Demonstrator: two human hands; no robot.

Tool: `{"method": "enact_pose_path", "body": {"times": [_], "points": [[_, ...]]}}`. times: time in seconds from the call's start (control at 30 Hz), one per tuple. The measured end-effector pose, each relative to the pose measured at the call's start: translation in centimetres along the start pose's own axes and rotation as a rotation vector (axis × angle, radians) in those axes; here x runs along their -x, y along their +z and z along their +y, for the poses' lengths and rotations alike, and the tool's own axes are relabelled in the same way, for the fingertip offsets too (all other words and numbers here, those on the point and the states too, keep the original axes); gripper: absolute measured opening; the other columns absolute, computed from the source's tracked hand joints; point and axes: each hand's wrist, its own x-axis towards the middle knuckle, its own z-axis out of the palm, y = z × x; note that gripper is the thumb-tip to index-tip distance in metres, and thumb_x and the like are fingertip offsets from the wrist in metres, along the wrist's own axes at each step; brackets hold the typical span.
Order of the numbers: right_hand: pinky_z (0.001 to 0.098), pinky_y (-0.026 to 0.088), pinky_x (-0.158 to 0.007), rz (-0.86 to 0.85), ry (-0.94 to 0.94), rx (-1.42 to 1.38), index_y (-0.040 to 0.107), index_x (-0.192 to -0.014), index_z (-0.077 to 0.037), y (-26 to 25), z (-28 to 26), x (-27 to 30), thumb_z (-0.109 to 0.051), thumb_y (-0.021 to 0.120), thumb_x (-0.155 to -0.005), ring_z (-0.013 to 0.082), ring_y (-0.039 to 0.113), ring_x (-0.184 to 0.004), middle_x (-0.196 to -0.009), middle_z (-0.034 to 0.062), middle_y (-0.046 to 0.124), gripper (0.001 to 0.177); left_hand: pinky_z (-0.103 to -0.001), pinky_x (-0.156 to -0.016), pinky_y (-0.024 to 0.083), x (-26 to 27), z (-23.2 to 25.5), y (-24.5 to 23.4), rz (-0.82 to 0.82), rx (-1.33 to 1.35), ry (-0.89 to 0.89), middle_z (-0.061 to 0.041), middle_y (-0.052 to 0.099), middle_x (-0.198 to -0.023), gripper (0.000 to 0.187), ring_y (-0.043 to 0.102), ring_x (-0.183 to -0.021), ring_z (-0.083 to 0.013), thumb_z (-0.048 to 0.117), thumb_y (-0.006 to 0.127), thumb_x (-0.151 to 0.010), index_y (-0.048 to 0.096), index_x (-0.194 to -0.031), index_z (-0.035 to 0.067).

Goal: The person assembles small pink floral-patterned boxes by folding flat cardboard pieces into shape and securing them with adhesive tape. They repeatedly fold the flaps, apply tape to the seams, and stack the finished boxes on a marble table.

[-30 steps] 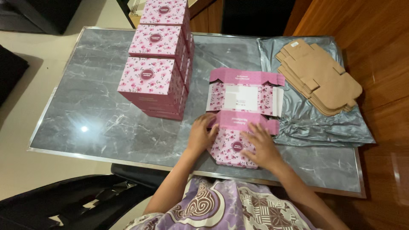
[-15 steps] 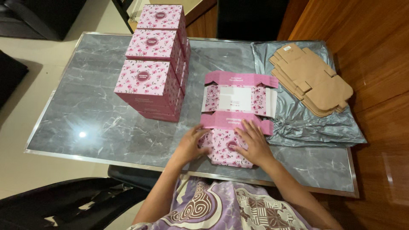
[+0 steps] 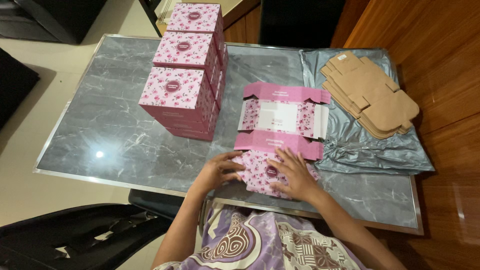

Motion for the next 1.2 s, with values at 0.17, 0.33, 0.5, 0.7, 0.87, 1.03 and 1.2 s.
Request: {"method": "enact_pose_path", "body": {"times": [0.17, 0.33, 0.5, 0.7, 0.87, 1.03, 1.2], "points": [[0.0550, 0.017, -0.120, 0.058, -0.113, -0.177, 0.045, -0.152, -0.021, -2.6, -2.4, 1.1, -0.063, 0.070, -0.082, 0.0349, 0.022, -0.151, -0.164, 0.0123, 0.028, 0.085, -0.036, -0.094, 0.060, -1.8, 0.4, 1.5, 0.320, -0.015, 0.140, -0.008, 0.071, -0.128, 0.022, 0.069, -0.117, -0.0246, 0.017, 0.085, -0.079, 0.081, -0.101, 0.014], [0.0499, 0.042, -0.115, 0.387, -0.078, -0.073, 0.049, -0.151, -0.014, -3.4, -3.4, 1.1, -0.042, 0.058, -0.101, 0.0345, 0.052, -0.138, -0.151, 0.0177, 0.054, 0.058, -0.030, -0.090, 0.062, -5.4, 2.6, 4.5, 0.533, 0.067, 0.171, -0.009, 0.072, -0.125, 0.015, 0.074, -0.112, -0.0185, 0.011, 0.080, -0.091, 0.080, -0.106, 0.012], [0.0301, 0.058, -0.053, 0.567, 0.478, -0.382, 0.067, -0.142, -0.017, -4.9, -0.1, 1.0, -0.029, 0.052, -0.101, 0.0177, 0.060, -0.054, -0.072, 0.0053, 0.069, 0.046, -0.040, -0.119, 0.053, -9.1, 6.1, 5.3, 0.658, 0.043, 0.460, -0.017, 0.040, -0.161, 0.047, 0.050, -0.146, -0.0303, 0.001, 0.063, -0.103, 0.051, -0.148, 0.010], [0.0306, 0.046, -0.088, 1.326, 0.170, -0.981, 0.060, -0.121, 0.004, -8.5, 2.0, 2.1, -0.027, 0.057, -0.114, 0.0173, 0.058, -0.100, -0.109, 0.0090, 0.064, 0.031, -0.047, -0.126, 0.039, -9.8, 8.3, 5.5, 0.456, -0.009, 0.358, -0.016, 0.042, -0.162, 0.063, 0.044, -0.151, -0.0360, 0.013, 0.070, -0.100, 0.041, -0.156, 0.007], [0.0438, 0.053, -0.113, 1.514, 0.043, -1.419, 0.051, -0.141, -0.001, -7.7, 1.8, -0.1, -0.030, 0.055, -0.108, 0.0289, 0.062, -0.130, -0.139, 0.0154, 0.060, 0.045, -0.049, -0.125, 0.038, -10.1, 8.7, 5.8, 0.305, -0.091, 0.286, -0.015, 0.043, -0.163, 0.066, 0.043, -0.151, -0.0349, 0.028, 0.074, -0.096, 0.046, -0.155, 0.014], [0.0423, 0.052, -0.106, 1.048, 0.345, -1.789, 0.050, -0.140, 0.000, -0.7, 1.6, -1.2, -0.024, 0.051, -0.108, 0.0262, 0.061, -0.124, -0.136, 0.0140, 0.060, 0.040, -0.064, -0.116, 0.027, -10.3, 7.6, 6.2, 0.093, -0.381, 0.257, -0.011, 0.049, -0.152, 0.075, 0.042, -0.143, -0.0386, 0.044, 0.085, -0.072, 0.059, -0.139, 0.020], [0.0374, 0.058, -0.084, 0.282, 0.532, -1.725, 0.059, -0.130, -0.004, 2.2, 2.5, 0.9, -0.022, 0.056, -0.100, 0.0191, 0.068, -0.104, -0.119, 0.0078, 0.068, 0.035, -0.059, -0.120, 0.030, -9.1, 2.4, 8.0, -0.072, -0.341, 0.121, 0.001, 0.064, -0.143, 0.051, 0.051, -0.141, -0.0283, 0.034, 0.080, -0.080, 0.072, -0.130, 0.029]]}}
